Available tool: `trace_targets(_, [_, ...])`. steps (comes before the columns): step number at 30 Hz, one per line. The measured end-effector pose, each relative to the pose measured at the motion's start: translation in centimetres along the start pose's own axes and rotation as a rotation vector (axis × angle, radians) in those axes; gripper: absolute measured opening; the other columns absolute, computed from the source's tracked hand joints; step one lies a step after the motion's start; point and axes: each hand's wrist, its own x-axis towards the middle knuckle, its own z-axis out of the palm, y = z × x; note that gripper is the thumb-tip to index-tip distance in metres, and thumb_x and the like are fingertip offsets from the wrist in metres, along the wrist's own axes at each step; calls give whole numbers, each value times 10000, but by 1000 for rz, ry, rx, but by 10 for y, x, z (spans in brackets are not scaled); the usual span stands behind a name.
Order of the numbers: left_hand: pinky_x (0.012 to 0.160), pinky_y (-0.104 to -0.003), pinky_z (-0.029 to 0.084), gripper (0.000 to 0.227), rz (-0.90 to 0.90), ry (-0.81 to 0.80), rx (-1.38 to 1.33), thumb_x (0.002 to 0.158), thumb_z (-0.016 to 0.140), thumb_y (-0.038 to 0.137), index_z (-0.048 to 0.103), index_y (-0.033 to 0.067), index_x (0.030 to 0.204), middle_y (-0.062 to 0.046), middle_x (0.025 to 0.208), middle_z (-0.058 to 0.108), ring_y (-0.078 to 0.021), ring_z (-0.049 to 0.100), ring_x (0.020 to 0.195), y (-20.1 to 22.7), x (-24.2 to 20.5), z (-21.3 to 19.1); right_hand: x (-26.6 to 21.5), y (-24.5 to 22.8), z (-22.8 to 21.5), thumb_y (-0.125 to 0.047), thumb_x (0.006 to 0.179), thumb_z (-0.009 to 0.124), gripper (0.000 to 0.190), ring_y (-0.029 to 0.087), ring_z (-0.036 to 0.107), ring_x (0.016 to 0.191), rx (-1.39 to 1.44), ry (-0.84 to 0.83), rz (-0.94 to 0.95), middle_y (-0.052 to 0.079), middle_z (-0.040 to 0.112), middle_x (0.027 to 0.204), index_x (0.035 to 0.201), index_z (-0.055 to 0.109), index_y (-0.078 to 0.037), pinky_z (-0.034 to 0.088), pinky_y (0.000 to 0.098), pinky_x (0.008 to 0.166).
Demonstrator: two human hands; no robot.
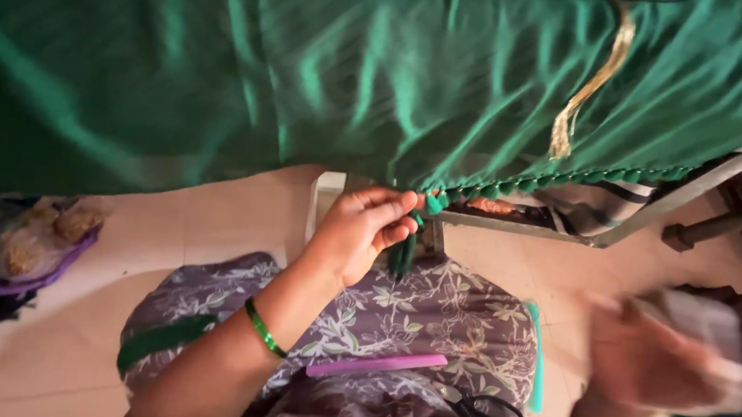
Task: Attaching and securing green tassels to the edge of a green fabric.
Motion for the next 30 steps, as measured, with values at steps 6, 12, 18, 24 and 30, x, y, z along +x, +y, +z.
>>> trace_targets(6, [605, -219, 539, 166, 3, -31, -57, 966, 713, 133, 734, -13, 1040, -73, 1002, 758, -85, 647, 709, -9, -2, 4, 16, 6, 16, -65, 947, 722, 68, 82, 668, 731, -674, 198, -205, 40, 771, 908, 980, 782, -66, 526, 228, 698])
trace_targets(12, [595, -228, 521, 143, -17, -34, 74, 994, 643, 72, 757, 10, 1054, -52, 839, 699, -87, 614, 651, -4, -21, 18, 89, 88, 93, 51, 796, 773, 426, 222, 749, 1062, -1343, -105, 328, 154, 714, 1287, 1214, 699, 12, 655, 311, 819])
trace_targets(18, [643, -252, 548, 138, 87, -139, -20, 1038, 572, 36, 693, -28, 1022, -60, 820, 681, -114, 641, 691, -18, -17, 6, 94, 104, 89, 59, 784, 783, 439, 189, 736, 1065, -1464, -189, 304, 136, 704, 1281, 1212, 705, 1, 630, 297, 843])
trace_targets(24, [589, -226, 514, 151, -21, -43, -63, 988, 670, 101, 737, -27, 1030, -44, 880, 728, -84, 615, 660, -3, -22, 24, 60, 112, 61, 107, 884, 699, 397, 169, 706, 938, -916, 149, 355, 103, 636, 1061, 1227, 527, 3, 643, 315, 794])
trace_targets(30, [551, -208, 489, 165, -26, -56, -248, 960, 702, 125, 733, -25, 1020, -40, 891, 736, -71, 599, 639, -7, -18, 18, 56, 124, 72, 93, 861, 656, 404, 119, 684, 676, -774, 472, 692, 119, 720, 954, 1200, 482, -43, 506, 227, 488])
